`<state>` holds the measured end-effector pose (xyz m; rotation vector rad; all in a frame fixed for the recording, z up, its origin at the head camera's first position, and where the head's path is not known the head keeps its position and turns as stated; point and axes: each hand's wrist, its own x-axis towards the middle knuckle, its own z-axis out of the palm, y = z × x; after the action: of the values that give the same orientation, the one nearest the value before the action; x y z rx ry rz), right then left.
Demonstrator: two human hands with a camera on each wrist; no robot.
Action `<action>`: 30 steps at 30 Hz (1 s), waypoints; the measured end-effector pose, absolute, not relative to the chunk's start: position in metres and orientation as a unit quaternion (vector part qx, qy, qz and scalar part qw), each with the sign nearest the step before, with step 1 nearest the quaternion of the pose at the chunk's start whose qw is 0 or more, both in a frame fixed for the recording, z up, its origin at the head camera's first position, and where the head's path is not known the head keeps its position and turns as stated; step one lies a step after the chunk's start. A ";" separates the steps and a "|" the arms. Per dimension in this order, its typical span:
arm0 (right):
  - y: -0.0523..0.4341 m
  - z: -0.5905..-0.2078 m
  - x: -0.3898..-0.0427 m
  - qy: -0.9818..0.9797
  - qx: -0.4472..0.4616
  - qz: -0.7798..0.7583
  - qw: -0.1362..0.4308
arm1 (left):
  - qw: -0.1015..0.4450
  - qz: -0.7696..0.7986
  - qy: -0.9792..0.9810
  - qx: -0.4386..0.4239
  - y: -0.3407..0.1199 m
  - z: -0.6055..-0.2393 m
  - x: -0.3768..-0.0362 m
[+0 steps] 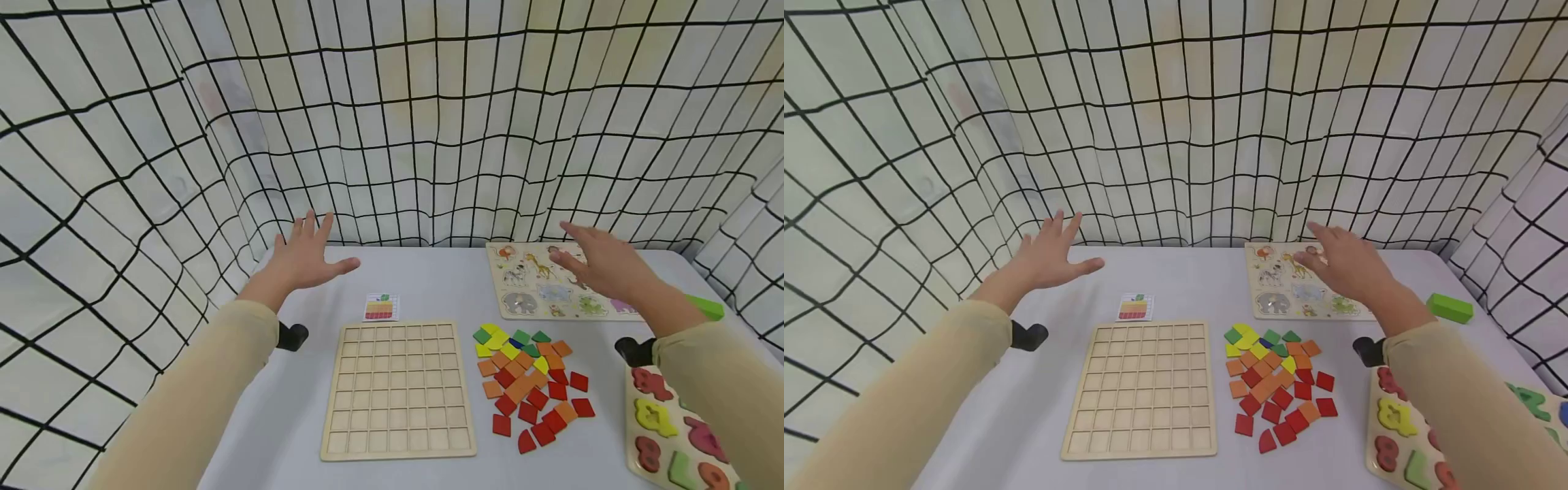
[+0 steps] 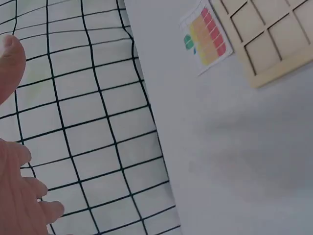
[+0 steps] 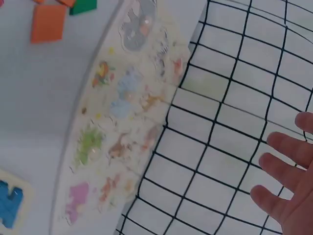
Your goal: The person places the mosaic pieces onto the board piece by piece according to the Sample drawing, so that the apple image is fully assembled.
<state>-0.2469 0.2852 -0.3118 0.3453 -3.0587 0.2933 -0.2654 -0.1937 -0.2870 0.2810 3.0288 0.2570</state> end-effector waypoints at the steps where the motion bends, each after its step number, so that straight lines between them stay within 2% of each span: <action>1: 0.282 -0.318 -0.244 -0.986 0.124 0.110 0.020 | 0.047 0.103 0.988 0.101 -0.196 -0.294 -0.262; 7: 0.256 -0.372 -0.224 -0.963 0.199 0.177 -0.031 | 0.104 0.196 0.966 0.135 -0.204 -0.349 -0.228; 11: 0.239 -0.402 -0.218 -0.956 0.205 0.188 -0.096 | 0.142 0.219 0.954 0.148 -0.203 -0.379 -0.205; 14: 0.231 -0.415 -0.215 -0.960 0.190 0.175 -0.110 | 0.163 0.225 0.947 0.158 -0.203 -0.394 -0.191; 21: 0.221 -0.416 -0.212 -0.969 0.178 0.134 -0.104 | 0.222 0.234 0.930 0.176 -0.215 -0.407 -0.173; 30: 0.219 -0.417 -0.217 -0.964 0.193 0.143 -0.111 | 0.217 0.211 0.928 0.216 -0.220 -0.421 -0.177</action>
<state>-0.2167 0.2187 -0.4167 0.6540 -3.2648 0.4833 -0.1773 -0.2204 -0.4211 0.5988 2.5715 0.5832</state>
